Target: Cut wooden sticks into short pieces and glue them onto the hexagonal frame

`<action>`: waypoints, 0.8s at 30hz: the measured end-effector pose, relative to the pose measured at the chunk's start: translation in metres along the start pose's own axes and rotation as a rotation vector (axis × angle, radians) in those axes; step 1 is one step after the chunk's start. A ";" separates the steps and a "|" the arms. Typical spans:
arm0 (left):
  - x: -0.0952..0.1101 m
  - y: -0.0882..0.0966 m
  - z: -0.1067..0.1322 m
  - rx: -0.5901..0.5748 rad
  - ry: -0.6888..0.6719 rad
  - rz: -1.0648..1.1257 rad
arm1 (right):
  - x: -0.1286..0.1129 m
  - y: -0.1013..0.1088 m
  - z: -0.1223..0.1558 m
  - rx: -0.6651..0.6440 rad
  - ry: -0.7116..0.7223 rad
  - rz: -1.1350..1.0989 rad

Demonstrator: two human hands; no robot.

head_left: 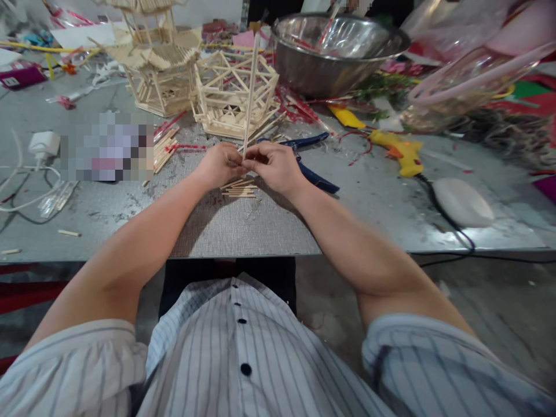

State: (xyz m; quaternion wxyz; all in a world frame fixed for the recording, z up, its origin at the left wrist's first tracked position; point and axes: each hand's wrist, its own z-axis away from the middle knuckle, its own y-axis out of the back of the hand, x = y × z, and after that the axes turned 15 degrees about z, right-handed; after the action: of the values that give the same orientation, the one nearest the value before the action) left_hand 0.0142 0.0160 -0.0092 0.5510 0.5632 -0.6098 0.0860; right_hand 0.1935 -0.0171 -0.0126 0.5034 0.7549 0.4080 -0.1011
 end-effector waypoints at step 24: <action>0.010 -0.004 0.003 -0.027 0.118 -0.046 | 0.001 0.004 0.001 -0.064 0.054 0.084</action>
State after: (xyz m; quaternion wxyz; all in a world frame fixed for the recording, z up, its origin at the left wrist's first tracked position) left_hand 0.0176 0.0067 -0.0049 0.5953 0.5633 -0.5645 0.0982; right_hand 0.1972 -0.0184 -0.0104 0.5199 0.7573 0.3924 -0.0467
